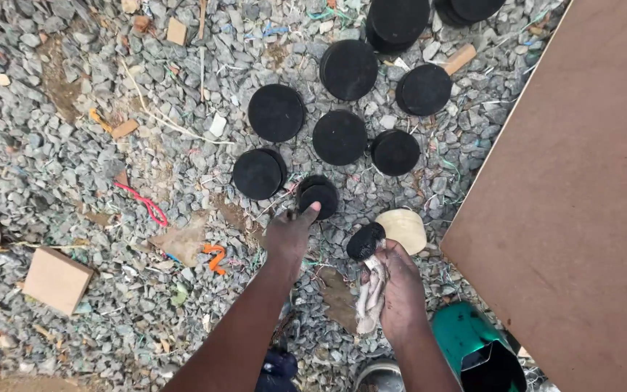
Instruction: The person applies a dark substance from a green container onto small black cylindrical furniture feet using a cloth. They wipe each piece thoroughly, handling them one at a time, and place the finished pieces on the gravel ground next to a wooden cabinet.
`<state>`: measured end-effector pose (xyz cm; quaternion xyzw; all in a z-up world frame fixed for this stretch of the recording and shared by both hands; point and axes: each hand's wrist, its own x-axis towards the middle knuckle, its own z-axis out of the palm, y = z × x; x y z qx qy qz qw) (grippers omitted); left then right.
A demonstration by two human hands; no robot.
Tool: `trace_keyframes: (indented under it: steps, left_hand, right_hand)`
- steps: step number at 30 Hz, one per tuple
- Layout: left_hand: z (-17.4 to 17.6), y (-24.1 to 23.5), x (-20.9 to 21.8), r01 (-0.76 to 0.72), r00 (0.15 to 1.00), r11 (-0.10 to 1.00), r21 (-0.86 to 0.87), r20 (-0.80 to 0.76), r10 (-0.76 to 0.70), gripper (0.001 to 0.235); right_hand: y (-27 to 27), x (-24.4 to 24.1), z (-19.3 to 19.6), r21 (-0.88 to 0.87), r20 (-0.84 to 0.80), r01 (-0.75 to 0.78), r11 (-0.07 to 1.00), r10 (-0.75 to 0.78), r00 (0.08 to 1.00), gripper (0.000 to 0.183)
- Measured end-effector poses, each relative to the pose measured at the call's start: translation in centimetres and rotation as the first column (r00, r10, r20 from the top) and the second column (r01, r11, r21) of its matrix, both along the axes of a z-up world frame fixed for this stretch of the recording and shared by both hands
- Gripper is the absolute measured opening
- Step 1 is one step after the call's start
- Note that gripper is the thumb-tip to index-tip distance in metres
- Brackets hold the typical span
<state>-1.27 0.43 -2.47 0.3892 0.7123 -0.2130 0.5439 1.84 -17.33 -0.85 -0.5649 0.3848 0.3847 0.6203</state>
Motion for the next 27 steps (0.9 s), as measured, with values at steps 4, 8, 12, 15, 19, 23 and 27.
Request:
trace_keyframes:
  steps: [4,8,12,15,19,23,27]
  left_hand:
    - [-0.1,-3.3,-1.3,-0.01,0.999,0.995,0.104,0.038,0.006,0.086]
    - [2.0,-6.2,0.1,0.111,0.97,0.993,0.042,0.212,-0.117,0.036]
    - [0.7,-7.8,1.5,0.403,0.775,0.914,0.04,0.517,-0.364,0.066]
    - [-1.2,-8.2,2.8,0.633,0.679,0.774,0.005,0.477,-0.558,0.083]
    - [-1.7,-9.5,1.7,0.634,0.644,0.761,0.138,0.451,-0.618,0.09]
    - [2.4,-10.6,-0.8,0.432,0.779,0.901,-0.019,0.512,-0.363,0.057]
    - [1.7,-12.4,-3.8,0.228,0.883,0.972,-0.057,0.432,-0.182,0.04]
  right_hand:
    - [-1.6,0.7,-0.6,-0.083,0.046,0.089,0.993,-0.086,0.995,0.018]
    - [-3.8,0.9,-1.5,-0.445,0.125,-0.116,0.888,0.19,0.974,0.027]
    - [-4.9,0.9,-0.6,-0.535,0.112,-0.156,0.83,0.253,0.961,0.031]
    - [-6.7,0.9,-2.2,-0.541,0.149,-0.107,0.834,0.22,0.964,0.016]
    - [-8.8,1.3,-3.9,-0.187,0.09,0.244,0.952,-0.231,0.969,0.025]
    - [-10.2,-0.2,-2.8,-0.057,0.087,0.188,0.981,-0.183,0.979,0.043]
    - [-14.1,-3.2,-6.6,0.05,-0.054,0.196,0.979,-0.193,0.98,0.042]
